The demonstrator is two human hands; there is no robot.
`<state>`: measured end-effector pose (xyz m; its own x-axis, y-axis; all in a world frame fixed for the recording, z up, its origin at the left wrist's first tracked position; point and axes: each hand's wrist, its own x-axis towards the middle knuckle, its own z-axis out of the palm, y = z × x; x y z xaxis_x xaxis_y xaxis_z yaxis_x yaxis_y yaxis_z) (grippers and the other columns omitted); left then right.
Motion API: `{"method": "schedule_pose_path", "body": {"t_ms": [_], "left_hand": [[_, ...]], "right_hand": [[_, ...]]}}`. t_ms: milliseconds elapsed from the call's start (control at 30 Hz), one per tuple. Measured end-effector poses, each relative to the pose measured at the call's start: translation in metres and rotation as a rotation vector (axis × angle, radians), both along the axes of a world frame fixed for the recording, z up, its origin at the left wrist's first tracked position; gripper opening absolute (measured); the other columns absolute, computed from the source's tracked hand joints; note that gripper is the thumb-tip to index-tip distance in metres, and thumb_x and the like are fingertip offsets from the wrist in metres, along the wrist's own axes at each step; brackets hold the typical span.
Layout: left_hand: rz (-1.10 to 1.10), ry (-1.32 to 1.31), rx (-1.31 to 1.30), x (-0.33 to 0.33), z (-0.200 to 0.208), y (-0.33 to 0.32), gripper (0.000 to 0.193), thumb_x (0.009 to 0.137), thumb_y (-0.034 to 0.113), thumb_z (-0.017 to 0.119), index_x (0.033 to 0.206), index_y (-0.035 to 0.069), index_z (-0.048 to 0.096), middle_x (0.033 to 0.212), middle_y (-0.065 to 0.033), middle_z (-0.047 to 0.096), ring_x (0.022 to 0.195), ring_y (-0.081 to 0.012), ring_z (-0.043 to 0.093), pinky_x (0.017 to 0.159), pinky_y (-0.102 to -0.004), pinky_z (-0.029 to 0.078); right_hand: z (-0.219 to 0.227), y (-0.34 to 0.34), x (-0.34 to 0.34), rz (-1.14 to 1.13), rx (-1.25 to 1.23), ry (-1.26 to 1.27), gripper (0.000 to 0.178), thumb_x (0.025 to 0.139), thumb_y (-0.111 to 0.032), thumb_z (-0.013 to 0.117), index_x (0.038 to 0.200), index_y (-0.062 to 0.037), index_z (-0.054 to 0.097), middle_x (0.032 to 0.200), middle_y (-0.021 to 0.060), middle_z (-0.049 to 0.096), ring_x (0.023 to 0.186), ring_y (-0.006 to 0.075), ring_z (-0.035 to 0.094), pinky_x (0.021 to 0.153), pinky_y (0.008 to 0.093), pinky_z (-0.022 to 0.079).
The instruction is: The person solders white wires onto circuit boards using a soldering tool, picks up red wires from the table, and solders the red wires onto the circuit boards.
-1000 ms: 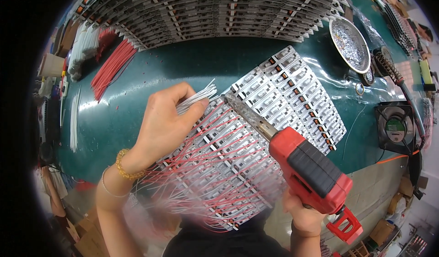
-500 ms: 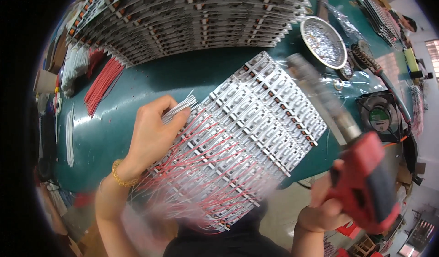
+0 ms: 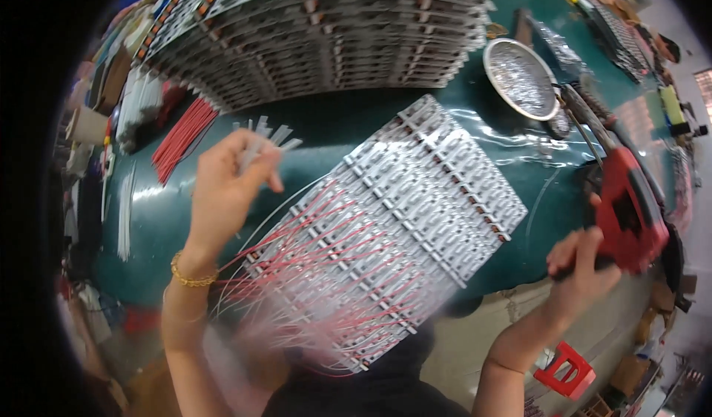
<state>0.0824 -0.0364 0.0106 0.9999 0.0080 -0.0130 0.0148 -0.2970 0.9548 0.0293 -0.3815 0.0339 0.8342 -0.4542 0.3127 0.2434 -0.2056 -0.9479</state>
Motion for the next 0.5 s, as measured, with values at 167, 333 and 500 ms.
{"method": "schedule_pose_path", "body": {"t_ms": [167, 333, 500], "left_hand": [[-0.07, 0.039, 0.204, -0.019, -0.002, -0.018, 0.018, 0.083, 0.014, 0.061, 0.078, -0.003, 0.057, 0.068, -0.0101, 0.058, 0.052, -0.0148, 0.049, 0.05, -0.0313, 0.039], [-0.036, -0.087, 0.326, -0.021, -0.022, -0.03, 0.018, 0.079, 0.013, 0.063, 0.074, -0.002, 0.054, 0.077, -0.0137, 0.053, 0.058, -0.0326, 0.053, 0.053, -0.0392, 0.041], [-0.044, -0.121, 0.366, -0.024, -0.026, -0.032, 0.016, 0.078, 0.011, 0.062, 0.076, -0.001, 0.052, 0.077, -0.0132, 0.054, 0.06, -0.0326, 0.055, 0.053, -0.0401, 0.042]], "right_hand": [[-0.014, 0.045, -0.058, 0.27, 0.119, 0.168, 0.073, 0.079, -0.049, 0.064, 0.116, 0.0106, 0.042, 0.061, 0.0041, 0.053, 0.048, 0.0126, 0.05, 0.046, 0.0254, 0.042], [-0.052, 0.055, -0.087, 0.271, -0.056, 0.116, 0.08, 0.076, -0.052, 0.065, 0.11, 0.0168, 0.042, 0.043, -0.0011, 0.041, 0.032, 0.0084, 0.039, 0.034, 0.0209, 0.032], [-0.054, 0.058, -0.09, 0.326, -0.103, 0.336, 0.081, 0.074, -0.053, 0.066, 0.109, 0.0166, 0.043, 0.044, -0.0015, 0.04, 0.033, 0.0078, 0.039, 0.034, 0.0209, 0.031]]}}
